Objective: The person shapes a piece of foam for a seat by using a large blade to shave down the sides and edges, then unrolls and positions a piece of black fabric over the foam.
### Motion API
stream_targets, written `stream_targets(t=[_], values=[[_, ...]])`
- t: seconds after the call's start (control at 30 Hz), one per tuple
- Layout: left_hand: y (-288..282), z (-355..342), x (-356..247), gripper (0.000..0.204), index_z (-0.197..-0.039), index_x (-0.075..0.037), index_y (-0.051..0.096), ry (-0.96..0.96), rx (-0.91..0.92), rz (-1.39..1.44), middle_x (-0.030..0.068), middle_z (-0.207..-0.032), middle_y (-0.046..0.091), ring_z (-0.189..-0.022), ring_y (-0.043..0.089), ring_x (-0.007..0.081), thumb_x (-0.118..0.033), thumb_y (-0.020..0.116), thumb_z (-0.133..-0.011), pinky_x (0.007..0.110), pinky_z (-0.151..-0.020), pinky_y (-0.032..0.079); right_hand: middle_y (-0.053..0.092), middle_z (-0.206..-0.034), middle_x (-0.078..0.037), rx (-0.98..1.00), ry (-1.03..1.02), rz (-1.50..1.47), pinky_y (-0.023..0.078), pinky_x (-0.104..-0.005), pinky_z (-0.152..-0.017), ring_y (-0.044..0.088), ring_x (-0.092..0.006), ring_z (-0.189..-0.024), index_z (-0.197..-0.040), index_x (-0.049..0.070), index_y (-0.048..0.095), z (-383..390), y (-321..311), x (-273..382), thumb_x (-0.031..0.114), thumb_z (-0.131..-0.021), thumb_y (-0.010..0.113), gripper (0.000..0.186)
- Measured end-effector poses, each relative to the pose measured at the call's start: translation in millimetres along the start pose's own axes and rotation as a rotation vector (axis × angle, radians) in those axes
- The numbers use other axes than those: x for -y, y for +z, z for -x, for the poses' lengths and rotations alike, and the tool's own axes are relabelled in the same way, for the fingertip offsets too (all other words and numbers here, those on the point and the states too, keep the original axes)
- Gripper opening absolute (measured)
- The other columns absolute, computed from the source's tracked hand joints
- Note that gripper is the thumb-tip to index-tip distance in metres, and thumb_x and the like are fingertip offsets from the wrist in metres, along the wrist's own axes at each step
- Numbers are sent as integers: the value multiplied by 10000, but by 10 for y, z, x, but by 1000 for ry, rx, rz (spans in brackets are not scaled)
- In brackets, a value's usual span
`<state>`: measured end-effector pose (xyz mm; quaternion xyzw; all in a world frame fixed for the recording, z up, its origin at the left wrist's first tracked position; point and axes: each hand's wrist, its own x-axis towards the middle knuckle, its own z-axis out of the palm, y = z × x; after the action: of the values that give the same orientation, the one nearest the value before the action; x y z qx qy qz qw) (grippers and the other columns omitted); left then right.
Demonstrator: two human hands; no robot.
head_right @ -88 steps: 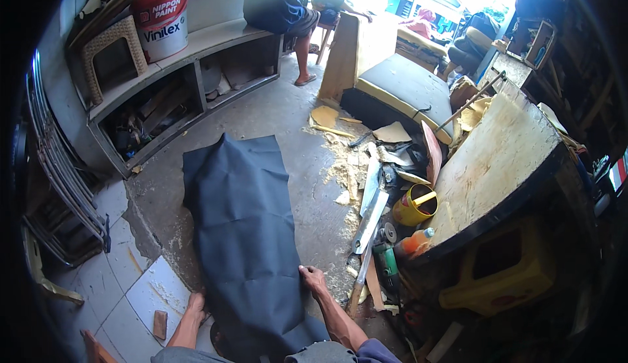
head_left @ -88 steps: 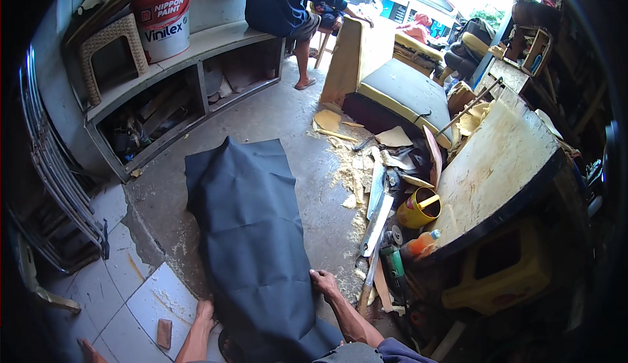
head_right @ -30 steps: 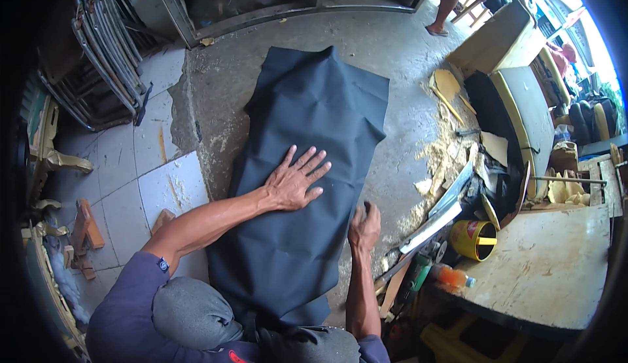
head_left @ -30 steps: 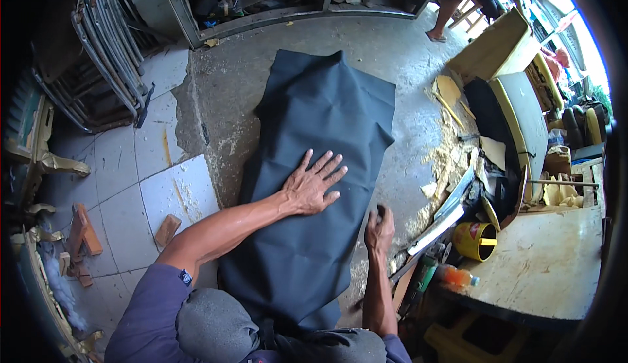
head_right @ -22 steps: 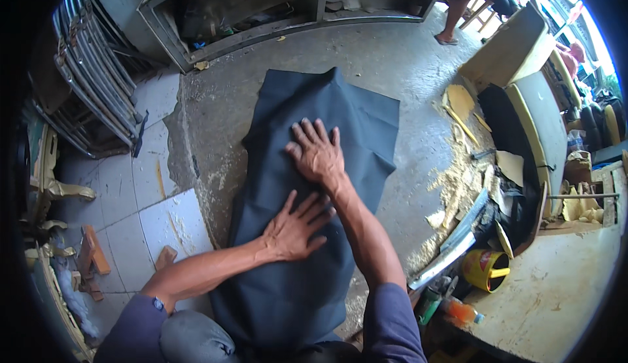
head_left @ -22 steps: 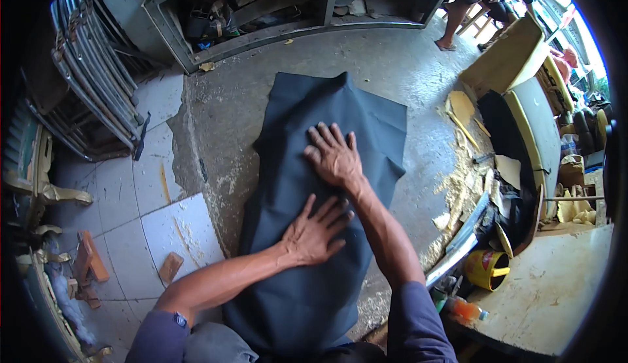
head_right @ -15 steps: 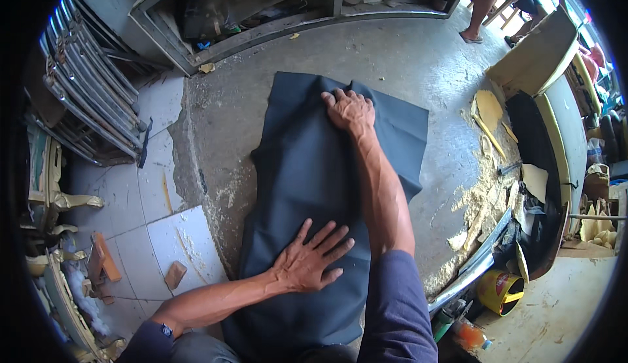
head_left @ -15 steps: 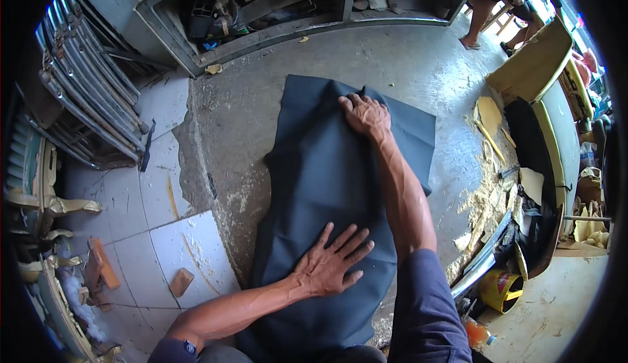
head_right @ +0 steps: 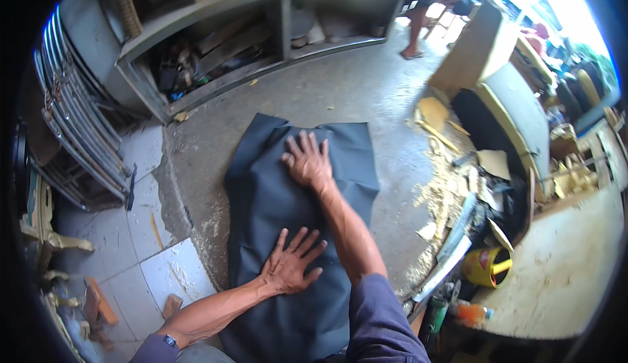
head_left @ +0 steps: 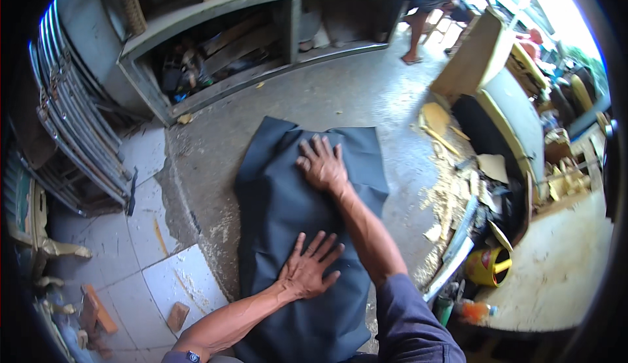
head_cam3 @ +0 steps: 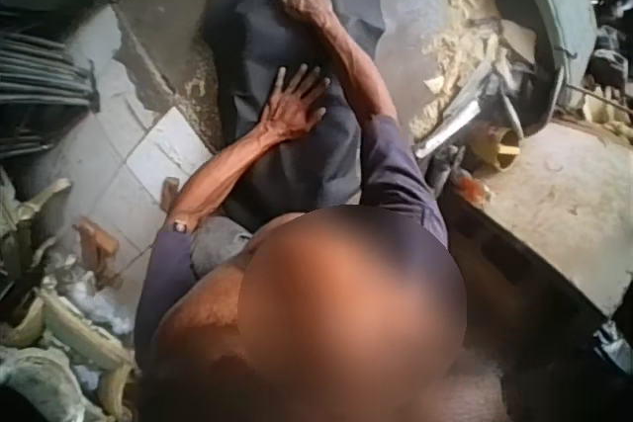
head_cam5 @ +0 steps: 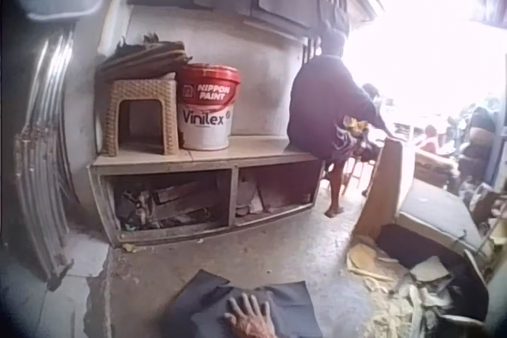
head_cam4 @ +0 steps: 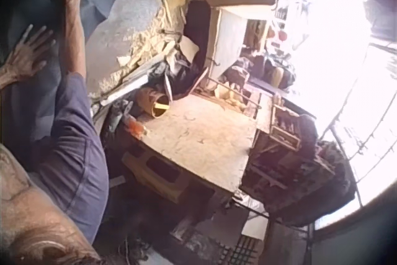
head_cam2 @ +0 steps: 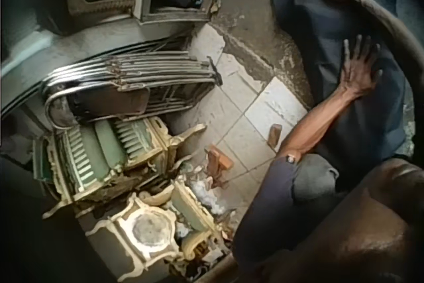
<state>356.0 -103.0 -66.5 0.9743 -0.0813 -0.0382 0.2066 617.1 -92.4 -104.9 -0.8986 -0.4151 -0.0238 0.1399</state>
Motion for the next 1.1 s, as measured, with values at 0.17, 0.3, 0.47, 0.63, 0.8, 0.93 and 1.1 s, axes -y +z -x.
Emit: stream_targets(t=[0.17, 0.3, 0.47, 0.63, 0.8, 0.93, 1.1], values=[[-14, 38, -21, 663, -1502, -94, 415, -8, 55, 4, 156, -1617, 293, -1526, 180, 342, -480, 488, -968, 648, -1195, 104, 360, -1587, -139, 120, 6, -11, 224, -620, -1171, 302, -353, -1481, -1521, 199, 412, 1269, -374, 388, 498, -1035, 390, 570], [120, 285, 245, 581, -1478, -88, 453, 73, -113, 40, 168, -1581, 366, -1499, 269, 337, -396, 485, -986, 587, -1209, 149, 445, -1531, -151, -178, 295, -222, 243, -483, -1200, 364, -333, -1447, -1454, 93, 489, 2297, -469, 561, 366, -1033, 472, 502], [71, 1034, 536, 377, -1308, -35, 605, -317, -568, 126, 178, -1405, 567, -1354, 486, 356, -191, 517, -977, 530, -1151, 313, 604, -1287, -283, -73, 1054, -454, 437, -471, -1036, 552, -416, -1234, -1359, -17, 536, 3469, -505, -15, 369, -1010, 495, 522], [902, 1791, 1354, 518, -1350, 33, 537, -1092, -327, 521, 294, -1402, 503, -1328, 454, 445, -341, 405, -1016, 487, -1121, 350, 642, -1165, -231, 18, 1120, -587, 581, -438, -772, 718, -341, -869, -1343, -3, 550, 4010, 128, -192, 420, -978, 539, 559], [934, 1675, 1024, 563, -1355, 56, 538, -1226, -405, 612, 279, -1428, 501, -1379, 424, 425, -382, 403, -1027, 463, -1155, 315, 691, -1115, -228, 91, 1081, -469, 574, -428, -752, 724, -317, -849, -1243, -8, 611, 3973, 190, 55, 435, -999, 497, 518], [1012, 1626, 927, 572, -1363, 51, 532, -1278, -367, 578, 269, -1424, 506, -1374, 431, 408, -395, 408, -1028, 454, -1149, 325, 721, -962, -186, 35, 1031, -570, 532, -446, -768, 701, -325, -789, -1009, -15, 682, 4005, 252, 151, 469, -1017, 449, 537], [906, 1508, 822, 582, -1373, 45, 524, -1279, -345, 562, 257, -1419, 513, -1369, 440, 386, -411, 414, -1029, 443, -1141, 338, 680, -946, -142, 103, 1124, -997, 522, -383, -664, 646, -224, -765, -1165, -1, 638, 3966, 95, -71, 448, -1044, 437, 507]])
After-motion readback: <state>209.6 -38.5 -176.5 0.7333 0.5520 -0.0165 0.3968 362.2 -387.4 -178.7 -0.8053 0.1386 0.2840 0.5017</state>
